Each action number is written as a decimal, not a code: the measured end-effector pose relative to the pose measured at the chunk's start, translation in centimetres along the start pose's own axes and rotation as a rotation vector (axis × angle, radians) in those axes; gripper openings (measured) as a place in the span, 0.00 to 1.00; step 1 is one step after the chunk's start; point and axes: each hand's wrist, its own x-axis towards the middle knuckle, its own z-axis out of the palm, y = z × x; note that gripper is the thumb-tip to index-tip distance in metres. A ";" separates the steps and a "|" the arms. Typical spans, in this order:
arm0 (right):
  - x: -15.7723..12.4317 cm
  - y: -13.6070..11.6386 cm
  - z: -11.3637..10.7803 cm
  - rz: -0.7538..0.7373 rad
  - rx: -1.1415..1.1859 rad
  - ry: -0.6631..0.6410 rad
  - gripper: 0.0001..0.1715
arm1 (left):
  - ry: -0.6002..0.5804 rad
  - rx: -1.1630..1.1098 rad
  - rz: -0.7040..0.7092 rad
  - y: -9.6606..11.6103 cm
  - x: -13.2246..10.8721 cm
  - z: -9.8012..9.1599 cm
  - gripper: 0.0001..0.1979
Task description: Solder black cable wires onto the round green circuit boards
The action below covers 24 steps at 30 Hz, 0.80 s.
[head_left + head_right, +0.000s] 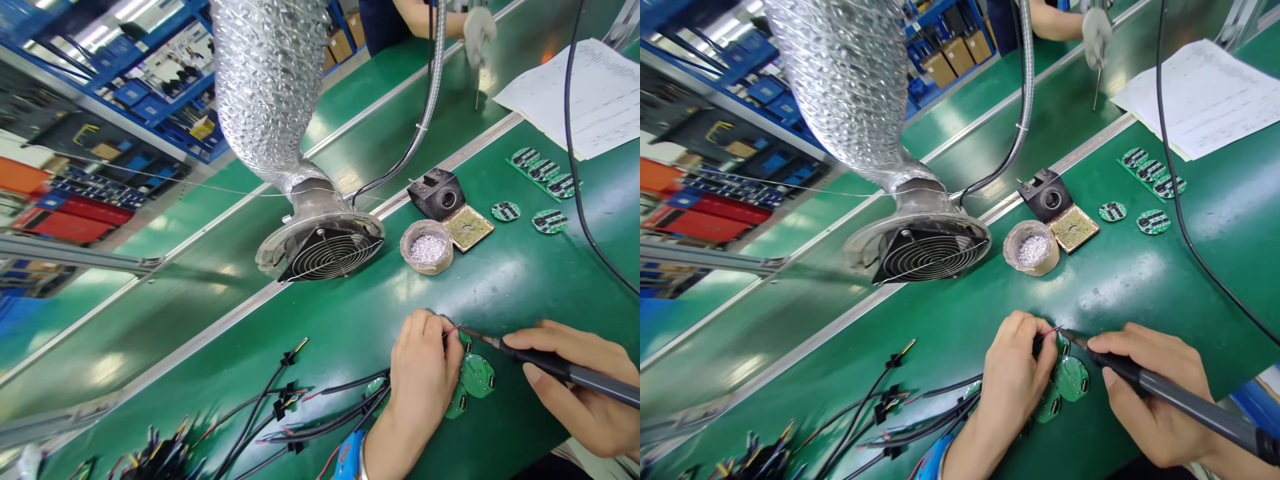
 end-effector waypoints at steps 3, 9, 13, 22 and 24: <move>-0.4 -0.1 0.3 0.033 0.005 0.060 0.17 | -0.001 -0.002 -0.002 0.0 0.0 0.0 0.06; -0.5 0.3 -1.2 -0.017 -0.067 -0.039 0.17 | -0.006 -0.024 -0.004 0.0 0.1 -0.1 0.06; -0.6 0.2 -1.7 0.022 -0.049 -0.003 0.17 | 0.005 -0.025 0.010 -0.1 0.2 -0.1 0.05; -0.4 -0.1 -1.1 0.073 0.036 -0.021 0.16 | -0.004 -0.113 0.075 0.1 -0.1 -0.7 0.03; -0.6 -0.3 -0.6 0.106 0.071 0.013 0.15 | 0.015 -0.104 0.096 0.1 -0.2 -0.6 0.04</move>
